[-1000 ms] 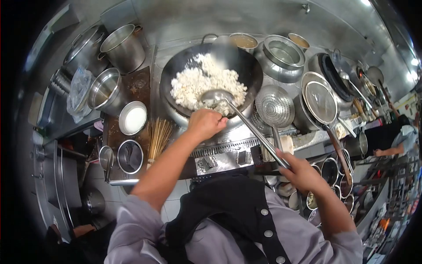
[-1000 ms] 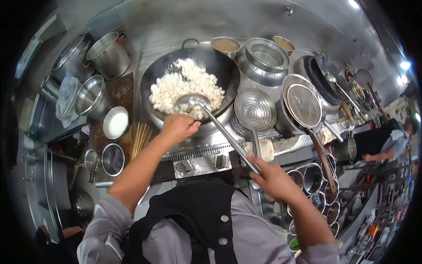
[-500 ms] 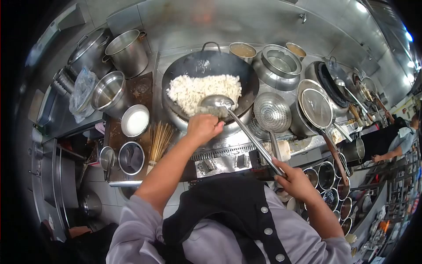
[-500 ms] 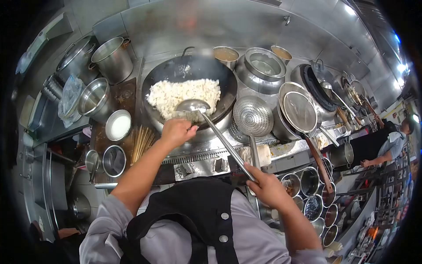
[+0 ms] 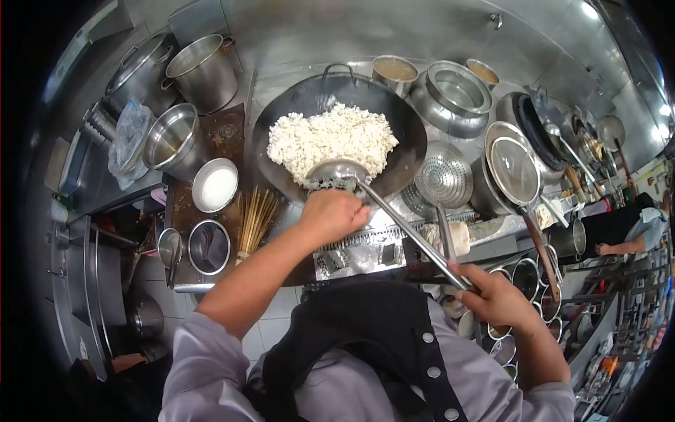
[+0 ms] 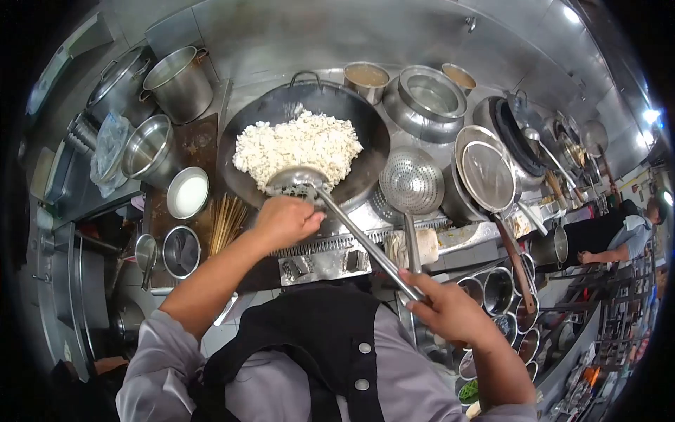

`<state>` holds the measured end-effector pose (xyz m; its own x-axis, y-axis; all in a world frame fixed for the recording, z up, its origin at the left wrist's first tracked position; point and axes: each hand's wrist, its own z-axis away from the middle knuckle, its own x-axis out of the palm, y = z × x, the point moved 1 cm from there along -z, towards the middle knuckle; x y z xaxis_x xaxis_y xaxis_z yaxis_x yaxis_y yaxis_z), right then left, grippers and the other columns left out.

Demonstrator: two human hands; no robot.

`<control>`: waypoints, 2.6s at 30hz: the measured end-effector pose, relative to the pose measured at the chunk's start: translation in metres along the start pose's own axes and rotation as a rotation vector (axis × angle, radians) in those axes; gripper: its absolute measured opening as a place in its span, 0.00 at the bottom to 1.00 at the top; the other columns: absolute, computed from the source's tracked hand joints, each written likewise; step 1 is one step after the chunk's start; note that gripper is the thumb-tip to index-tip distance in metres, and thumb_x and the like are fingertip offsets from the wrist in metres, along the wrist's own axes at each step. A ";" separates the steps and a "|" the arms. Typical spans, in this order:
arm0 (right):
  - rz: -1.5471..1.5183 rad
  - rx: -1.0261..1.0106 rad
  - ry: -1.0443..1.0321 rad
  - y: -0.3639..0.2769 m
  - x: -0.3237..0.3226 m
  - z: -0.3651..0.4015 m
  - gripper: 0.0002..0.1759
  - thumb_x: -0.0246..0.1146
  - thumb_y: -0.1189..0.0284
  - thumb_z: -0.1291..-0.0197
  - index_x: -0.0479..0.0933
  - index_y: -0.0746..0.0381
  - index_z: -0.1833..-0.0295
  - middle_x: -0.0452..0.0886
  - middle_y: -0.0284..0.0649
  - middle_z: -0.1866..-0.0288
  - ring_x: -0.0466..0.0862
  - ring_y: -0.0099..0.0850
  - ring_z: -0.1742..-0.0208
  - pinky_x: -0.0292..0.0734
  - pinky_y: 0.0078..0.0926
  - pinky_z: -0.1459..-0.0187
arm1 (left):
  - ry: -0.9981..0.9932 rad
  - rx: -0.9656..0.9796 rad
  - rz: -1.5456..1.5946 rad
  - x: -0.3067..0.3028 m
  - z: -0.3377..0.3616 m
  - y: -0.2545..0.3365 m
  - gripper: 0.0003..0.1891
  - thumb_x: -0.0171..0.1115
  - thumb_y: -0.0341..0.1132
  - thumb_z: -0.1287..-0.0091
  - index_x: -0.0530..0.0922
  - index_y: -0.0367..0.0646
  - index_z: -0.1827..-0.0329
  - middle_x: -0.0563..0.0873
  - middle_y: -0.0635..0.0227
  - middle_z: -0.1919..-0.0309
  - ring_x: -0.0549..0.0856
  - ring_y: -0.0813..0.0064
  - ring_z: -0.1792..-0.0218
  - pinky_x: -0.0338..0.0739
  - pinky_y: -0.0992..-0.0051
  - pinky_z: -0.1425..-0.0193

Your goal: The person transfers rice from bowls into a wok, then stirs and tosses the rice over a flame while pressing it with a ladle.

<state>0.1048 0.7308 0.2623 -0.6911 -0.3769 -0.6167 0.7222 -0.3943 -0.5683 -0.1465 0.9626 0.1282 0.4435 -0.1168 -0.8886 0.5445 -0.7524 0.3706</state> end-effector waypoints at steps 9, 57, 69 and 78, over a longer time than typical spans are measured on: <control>0.035 -0.486 0.440 0.060 0.077 -0.070 0.31 0.66 0.73 0.30 0.71 0.53 0.23 0.84 0.52 0.69 0.84 0.50 0.72 0.79 0.43 0.66 | 0.059 0.042 -0.056 0.021 0.079 0.025 0.22 0.67 0.50 0.35 0.79 0.46 0.83 0.81 0.62 0.81 0.84 0.54 0.76 0.78 0.55 0.71; -1.127 -0.003 -0.161 -0.055 0.072 -0.170 0.29 0.55 0.70 0.22 0.62 0.47 0.19 0.74 0.36 0.74 0.70 0.26 0.84 0.66 0.25 0.83 | 0.368 -0.577 0.557 0.038 0.192 -0.022 0.16 0.68 0.28 0.29 0.81 0.37 0.39 0.82 0.58 0.43 0.85 0.68 0.44 0.81 0.71 0.40; -1.138 -0.093 -0.136 -0.047 0.054 -0.120 0.30 0.56 0.70 0.24 0.62 0.50 0.20 0.75 0.38 0.75 0.71 0.26 0.85 0.67 0.25 0.85 | 0.561 -0.610 0.591 0.008 0.194 -0.038 0.15 0.68 0.28 0.29 0.82 0.36 0.41 0.84 0.60 0.46 0.86 0.69 0.49 0.81 0.73 0.45; -0.729 -0.171 0.067 -0.013 0.072 -0.126 0.32 0.60 0.73 0.25 0.63 0.54 0.19 0.76 0.32 0.73 0.73 0.20 0.81 0.71 0.22 0.79 | 0.538 -0.017 0.121 0.013 0.029 -0.031 0.14 0.70 0.34 0.32 0.84 0.38 0.46 0.85 0.56 0.46 0.84 0.54 0.46 0.79 0.59 0.40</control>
<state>0.0496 0.8145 0.1569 -0.9966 -0.0161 -0.0807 0.0806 -0.3868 -0.9186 -0.1787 0.9658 0.0973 0.8026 0.1491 -0.5775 0.4763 -0.7430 0.4702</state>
